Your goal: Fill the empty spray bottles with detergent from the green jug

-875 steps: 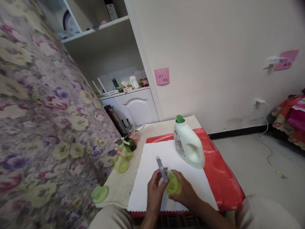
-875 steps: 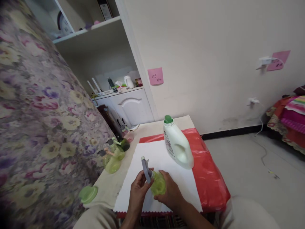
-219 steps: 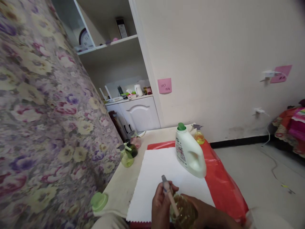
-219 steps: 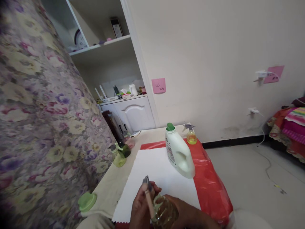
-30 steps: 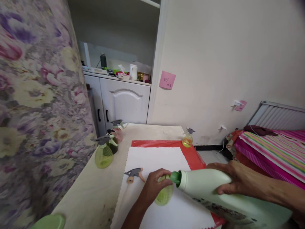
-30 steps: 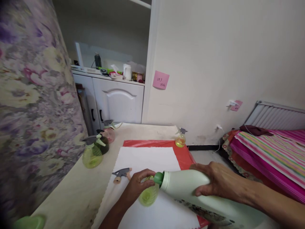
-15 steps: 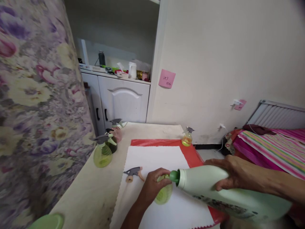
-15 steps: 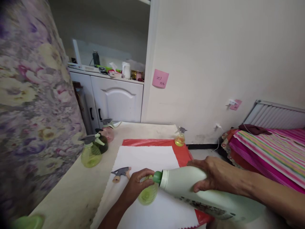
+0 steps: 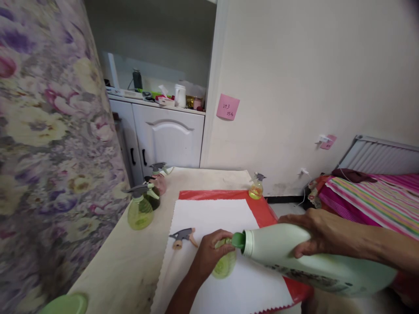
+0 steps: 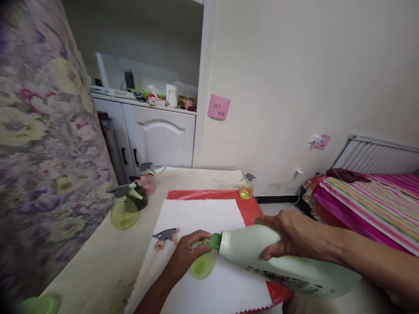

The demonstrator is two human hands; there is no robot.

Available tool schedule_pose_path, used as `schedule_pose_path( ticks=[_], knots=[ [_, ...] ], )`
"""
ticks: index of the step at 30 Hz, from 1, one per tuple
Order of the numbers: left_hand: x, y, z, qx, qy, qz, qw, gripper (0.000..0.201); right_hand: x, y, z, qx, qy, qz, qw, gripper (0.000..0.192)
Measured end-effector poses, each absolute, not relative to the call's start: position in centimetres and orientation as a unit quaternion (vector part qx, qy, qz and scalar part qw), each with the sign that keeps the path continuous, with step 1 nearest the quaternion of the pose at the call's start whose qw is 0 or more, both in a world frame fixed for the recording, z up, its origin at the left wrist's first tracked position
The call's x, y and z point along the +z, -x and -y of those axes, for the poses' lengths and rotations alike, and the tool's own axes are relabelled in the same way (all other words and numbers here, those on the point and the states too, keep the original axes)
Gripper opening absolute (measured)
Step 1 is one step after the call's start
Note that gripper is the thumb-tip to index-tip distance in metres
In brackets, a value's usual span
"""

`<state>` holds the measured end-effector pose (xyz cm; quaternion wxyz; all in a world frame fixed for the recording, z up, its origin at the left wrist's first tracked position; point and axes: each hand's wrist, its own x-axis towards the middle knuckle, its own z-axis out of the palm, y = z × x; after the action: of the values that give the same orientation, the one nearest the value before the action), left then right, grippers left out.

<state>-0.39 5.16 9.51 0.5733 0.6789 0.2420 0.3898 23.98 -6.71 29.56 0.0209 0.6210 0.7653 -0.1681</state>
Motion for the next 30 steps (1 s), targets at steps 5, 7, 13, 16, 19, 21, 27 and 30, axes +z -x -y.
schedule_pose_path(
  ticks=[5,7,13,16,19,21,27,30],
  knots=[
    [9.52,0.43,-5.13,0.39,-0.68,-0.246,0.57,0.015,29.49,-23.89,6.55,-0.16,-0.627,-0.762,0.023,0.06],
    [9.52,0.44,-5.13,0.388,-0.683,-0.25,0.567,0.015,29.51,-23.79,6.55,-0.157,-0.625,-0.764,0.02,0.058],
    [9.81,0.38,-5.1,0.377,-0.684,-0.256,0.57,0.017,29.84,-23.45,6.65,-0.174,-0.62,-0.765,0.009,0.051],
    [9.83,0.33,-5.11,0.38,-0.675,-0.253,0.58,0.017,29.86,-23.47,6.69,-0.17,-0.621,-0.765,0.015,0.051],
    [9.73,0.33,-5.12,0.38,-0.674,-0.252,0.581,0.017,29.69,-23.66,6.68,-0.16,-0.622,-0.766,0.023,0.05],
    [9.63,0.35,-5.13,0.379,-0.676,-0.253,0.579,0.017,29.58,-23.8,6.65,-0.158,-0.617,-0.77,0.025,0.05],
    [9.42,0.38,-5.24,0.379,-0.678,-0.245,0.58,0.017,29.61,-23.85,6.72,-0.155,-0.614,-0.774,0.025,0.05],
    [9.41,0.31,-5.29,0.382,-0.676,-0.248,0.58,0.016,29.74,-23.58,6.79,-0.153,-0.616,-0.772,0.029,0.053]
  ],
)
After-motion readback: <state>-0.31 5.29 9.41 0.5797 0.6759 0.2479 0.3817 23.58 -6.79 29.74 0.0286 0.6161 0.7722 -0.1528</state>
